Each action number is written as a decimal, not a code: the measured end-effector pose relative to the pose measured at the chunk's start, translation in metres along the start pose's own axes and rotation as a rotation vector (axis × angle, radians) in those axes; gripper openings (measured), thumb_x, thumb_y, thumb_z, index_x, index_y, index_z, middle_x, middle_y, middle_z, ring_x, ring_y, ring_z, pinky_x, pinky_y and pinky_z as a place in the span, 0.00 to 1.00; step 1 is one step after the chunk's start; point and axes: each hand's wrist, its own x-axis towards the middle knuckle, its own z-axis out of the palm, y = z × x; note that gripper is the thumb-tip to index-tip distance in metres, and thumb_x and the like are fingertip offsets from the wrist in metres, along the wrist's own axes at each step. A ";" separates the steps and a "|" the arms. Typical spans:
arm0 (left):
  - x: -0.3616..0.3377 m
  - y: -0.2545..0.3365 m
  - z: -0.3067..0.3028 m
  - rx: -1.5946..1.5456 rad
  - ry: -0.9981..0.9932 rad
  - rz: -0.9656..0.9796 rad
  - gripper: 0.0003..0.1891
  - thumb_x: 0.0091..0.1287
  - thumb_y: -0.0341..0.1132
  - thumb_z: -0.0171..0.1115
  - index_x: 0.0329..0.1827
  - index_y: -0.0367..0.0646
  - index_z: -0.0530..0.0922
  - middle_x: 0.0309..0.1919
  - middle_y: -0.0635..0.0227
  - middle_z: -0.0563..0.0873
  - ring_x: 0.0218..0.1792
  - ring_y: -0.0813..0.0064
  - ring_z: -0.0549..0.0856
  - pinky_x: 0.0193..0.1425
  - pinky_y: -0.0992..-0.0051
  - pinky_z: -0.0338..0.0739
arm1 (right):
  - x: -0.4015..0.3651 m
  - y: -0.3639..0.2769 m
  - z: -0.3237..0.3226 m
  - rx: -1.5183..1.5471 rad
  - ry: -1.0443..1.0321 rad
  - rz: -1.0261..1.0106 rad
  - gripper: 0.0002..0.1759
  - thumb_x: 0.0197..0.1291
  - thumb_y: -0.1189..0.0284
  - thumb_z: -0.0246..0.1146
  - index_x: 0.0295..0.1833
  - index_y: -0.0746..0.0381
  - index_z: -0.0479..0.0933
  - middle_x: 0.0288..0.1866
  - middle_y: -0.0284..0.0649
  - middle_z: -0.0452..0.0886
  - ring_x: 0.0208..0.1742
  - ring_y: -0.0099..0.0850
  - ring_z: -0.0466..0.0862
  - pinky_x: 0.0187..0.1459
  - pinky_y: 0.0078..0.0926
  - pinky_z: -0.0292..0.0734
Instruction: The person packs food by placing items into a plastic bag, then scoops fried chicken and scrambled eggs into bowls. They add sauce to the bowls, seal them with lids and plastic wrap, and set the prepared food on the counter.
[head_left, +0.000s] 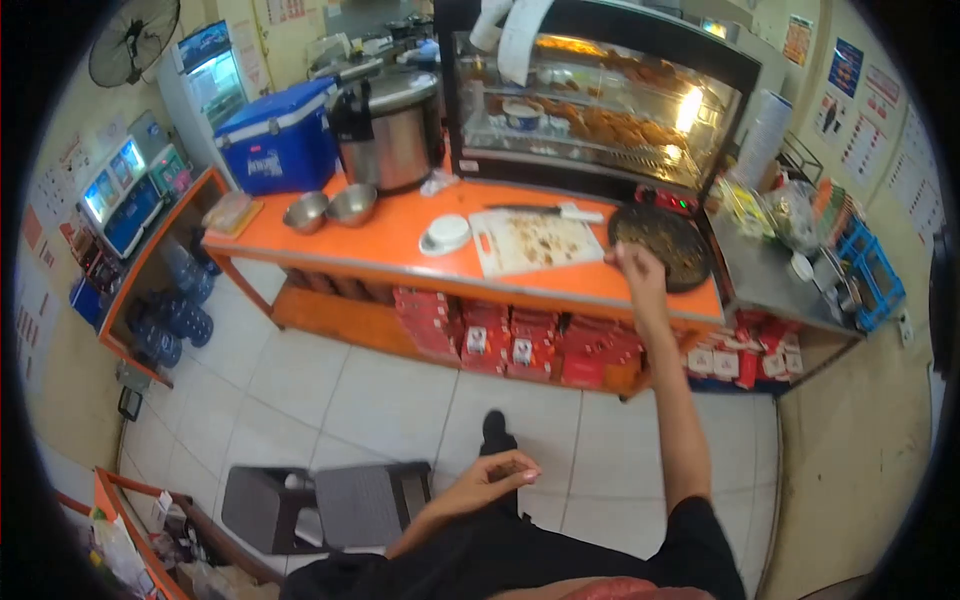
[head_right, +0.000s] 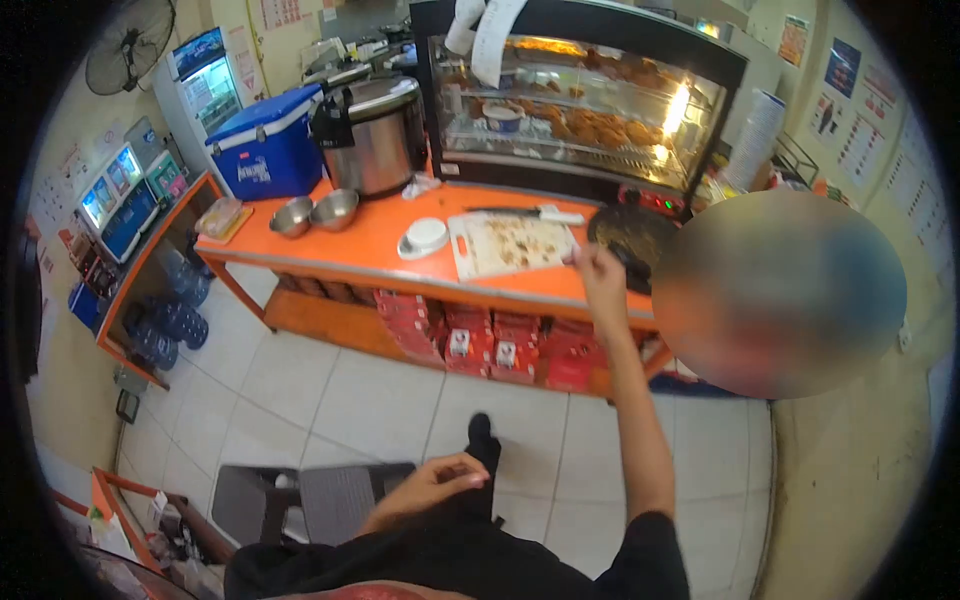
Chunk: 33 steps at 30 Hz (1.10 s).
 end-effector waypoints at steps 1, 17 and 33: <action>0.027 -0.005 -0.017 -0.020 0.051 0.022 0.11 0.68 0.38 0.58 0.46 0.40 0.77 0.39 0.76 0.79 0.44 0.84 0.76 0.51 0.82 0.68 | 0.062 -0.005 0.019 0.159 -0.038 0.051 0.15 0.63 0.69 0.60 0.51 0.67 0.74 0.40 0.39 0.79 0.39 0.24 0.79 0.45 0.22 0.74; 0.219 0.130 -0.269 0.106 0.943 0.273 0.18 0.67 0.40 0.59 0.53 0.36 0.76 0.43 0.70 0.82 0.47 0.81 0.76 0.53 0.79 0.69 | 0.234 0.102 0.244 0.176 -0.433 0.077 0.24 0.63 0.67 0.58 0.61 0.66 0.64 0.54 0.45 0.75 0.52 0.31 0.75 0.51 0.31 0.71; 0.334 0.158 -0.313 0.032 0.996 0.263 0.19 0.64 0.29 0.54 0.59 0.39 0.73 0.48 0.61 0.81 0.44 0.74 0.80 0.45 0.73 0.78 | 0.517 0.209 0.251 -0.942 -0.254 -1.423 0.14 0.46 0.68 0.59 0.39 0.63 0.78 0.48 0.42 0.77 0.60 0.35 0.72 0.69 0.41 0.58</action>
